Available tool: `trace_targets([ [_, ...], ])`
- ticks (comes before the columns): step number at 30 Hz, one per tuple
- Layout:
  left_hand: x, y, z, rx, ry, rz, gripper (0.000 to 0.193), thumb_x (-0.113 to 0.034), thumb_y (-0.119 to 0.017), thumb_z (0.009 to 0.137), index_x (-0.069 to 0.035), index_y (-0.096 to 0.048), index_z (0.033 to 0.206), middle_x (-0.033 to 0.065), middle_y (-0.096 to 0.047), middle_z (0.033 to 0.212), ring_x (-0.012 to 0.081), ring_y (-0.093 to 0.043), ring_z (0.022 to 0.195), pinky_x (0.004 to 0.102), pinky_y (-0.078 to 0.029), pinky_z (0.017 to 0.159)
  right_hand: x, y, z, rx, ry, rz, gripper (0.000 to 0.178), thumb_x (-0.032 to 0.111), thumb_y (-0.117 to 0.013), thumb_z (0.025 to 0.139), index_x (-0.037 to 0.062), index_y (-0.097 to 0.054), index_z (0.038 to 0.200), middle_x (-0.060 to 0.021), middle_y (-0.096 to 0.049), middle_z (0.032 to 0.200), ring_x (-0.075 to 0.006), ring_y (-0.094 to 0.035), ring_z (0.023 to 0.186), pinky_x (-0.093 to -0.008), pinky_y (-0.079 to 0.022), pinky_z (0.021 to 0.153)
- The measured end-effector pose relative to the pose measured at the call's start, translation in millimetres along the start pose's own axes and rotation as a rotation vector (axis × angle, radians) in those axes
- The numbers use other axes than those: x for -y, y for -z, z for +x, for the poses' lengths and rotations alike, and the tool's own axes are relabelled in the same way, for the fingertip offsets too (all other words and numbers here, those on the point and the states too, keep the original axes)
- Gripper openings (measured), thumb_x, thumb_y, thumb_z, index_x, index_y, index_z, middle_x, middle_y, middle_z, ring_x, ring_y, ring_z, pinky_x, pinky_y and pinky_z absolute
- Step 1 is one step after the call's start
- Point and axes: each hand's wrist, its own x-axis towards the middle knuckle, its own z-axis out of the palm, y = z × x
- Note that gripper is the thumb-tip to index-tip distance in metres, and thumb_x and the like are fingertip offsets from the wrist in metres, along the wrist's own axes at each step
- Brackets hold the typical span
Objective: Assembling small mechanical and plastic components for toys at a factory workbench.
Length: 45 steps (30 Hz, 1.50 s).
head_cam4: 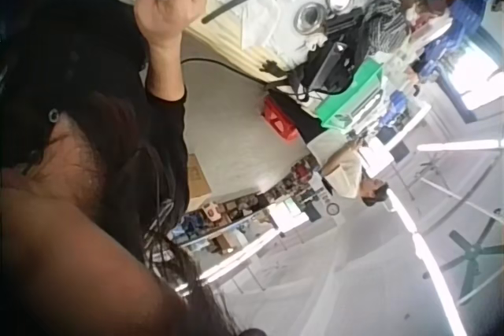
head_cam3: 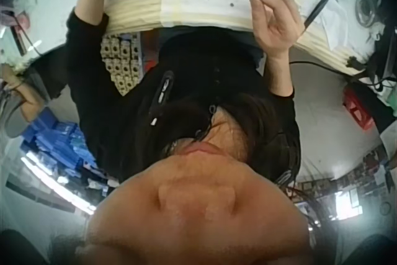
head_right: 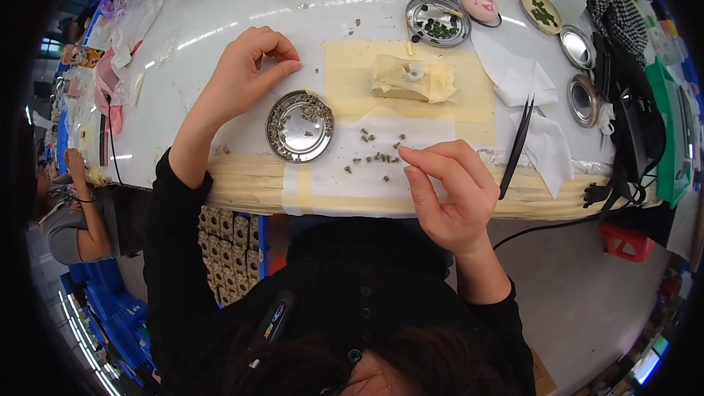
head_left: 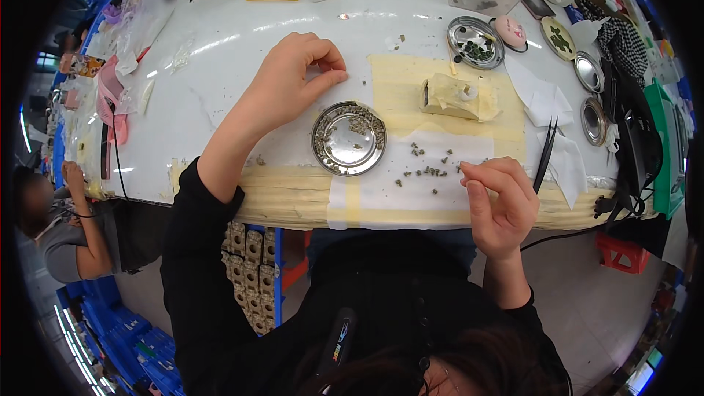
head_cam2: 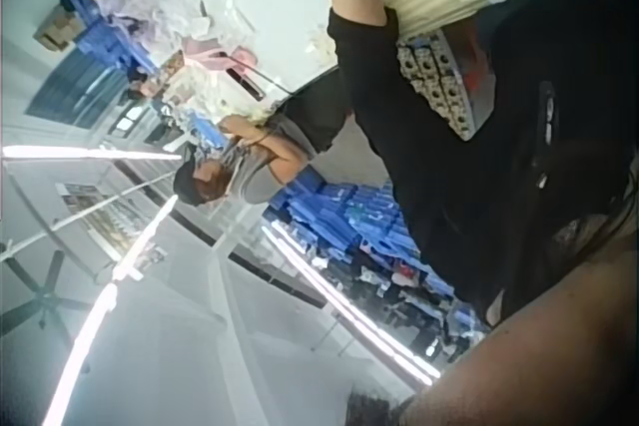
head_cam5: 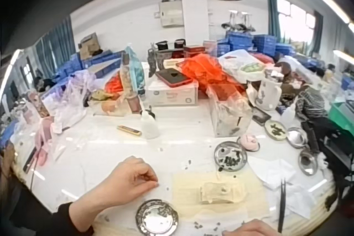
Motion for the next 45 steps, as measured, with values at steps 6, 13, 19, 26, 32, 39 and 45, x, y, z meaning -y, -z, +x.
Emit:
trace_targets([
  [6,0,-1,-1,-0.020,0.002,-0.040,0.006,-0.008,-0.065,0.079,-0.003,-0.061,0.081,0.0017,-0.059,0.078,0.0118,-0.052,0.074,0.0252,-0.040,0.066,-1,-1,1,0.005,0.001,-0.007,0.018,-0.006,-0.066,0.073,-0.0014,-0.068,0.090,-0.0090,-0.061,0.074,-0.0170,-0.057,0.063,-0.0242,-0.045,0.056],
  [13,4,16,-12,-0.092,0.301,-0.454,0.008,-0.009,-0.061,0.085,-0.001,-0.061,0.086,0.0035,-0.064,0.085,0.0069,-0.057,0.072,0.0187,-0.045,0.064,1,-2,-1,-0.005,-0.009,-0.017,0.017,-0.006,-0.067,0.074,-0.0012,-0.068,0.090,-0.0090,-0.061,0.074,-0.0171,-0.057,0.063,-0.0243,-0.045,0.055],
  [19,-45,13,-48,0.003,0.400,-1.288,0.016,-0.009,-0.061,0.089,0.001,-0.063,0.101,0.0066,-0.066,0.085,0.0085,-0.062,0.072,0.0190,-0.050,0.065,8,-4,5,0.023,0.058,-0.044,0.022,-0.006,-0.070,0.068,-0.0007,-0.068,0.090,-0.0086,-0.060,0.074,-0.0181,-0.057,0.063,-0.0253,-0.045,0.054],
  [26,-75,-42,-84,-0.032,0.469,-1.869,0.016,-0.016,-0.058,0.092,-0.001,-0.063,0.096,0.0042,-0.064,0.084,0.0092,-0.058,0.075,0.0204,-0.047,0.066,38,-32,32,0.033,0.238,0.012,0.028,-0.005,-0.075,0.061,0.0022,-0.067,0.086,-0.0062,-0.059,0.073,-0.0184,-0.055,0.060,-0.0271,-0.043,0.050],
  [32,-88,-55,-89,-0.099,0.446,-1.963,0.016,-0.017,-0.060,0.091,-0.002,-0.064,0.096,0.0034,-0.063,0.086,0.0086,-0.055,0.077,0.0222,-0.044,0.070,41,-44,39,0.008,0.363,-0.052,0.027,-0.003,-0.075,0.060,0.0031,-0.065,0.085,-0.0048,-0.058,0.073,-0.0192,-0.055,0.060,-0.0275,-0.043,0.050],
  [39,-94,-52,-95,-0.151,0.468,-1.881,0.016,-0.015,-0.060,0.091,-0.001,-0.065,0.098,0.0029,-0.063,0.085,0.0084,-0.052,0.075,0.0214,-0.043,0.069,43,-48,37,0.035,0.470,-0.177,0.030,-0.001,-0.072,0.058,0.0023,-0.064,0.086,-0.0048,-0.057,0.074,-0.0190,-0.054,0.059,-0.0271,-0.043,0.048],
  [45,-76,-43,-113,-0.064,0.387,-1.824,0.015,-0.012,-0.059,0.091,0.000,-0.064,0.099,0.0031,-0.062,0.082,0.0086,-0.051,0.071,0.0200,-0.042,0.062,52,-47,44,0.221,0.528,-0.163,0.031,0.002,-0.069,0.057,0.0030,-0.064,0.088,-0.0042,-0.056,0.075,-0.0179,-0.053,0.058,-0.0270,-0.043,0.047],
])
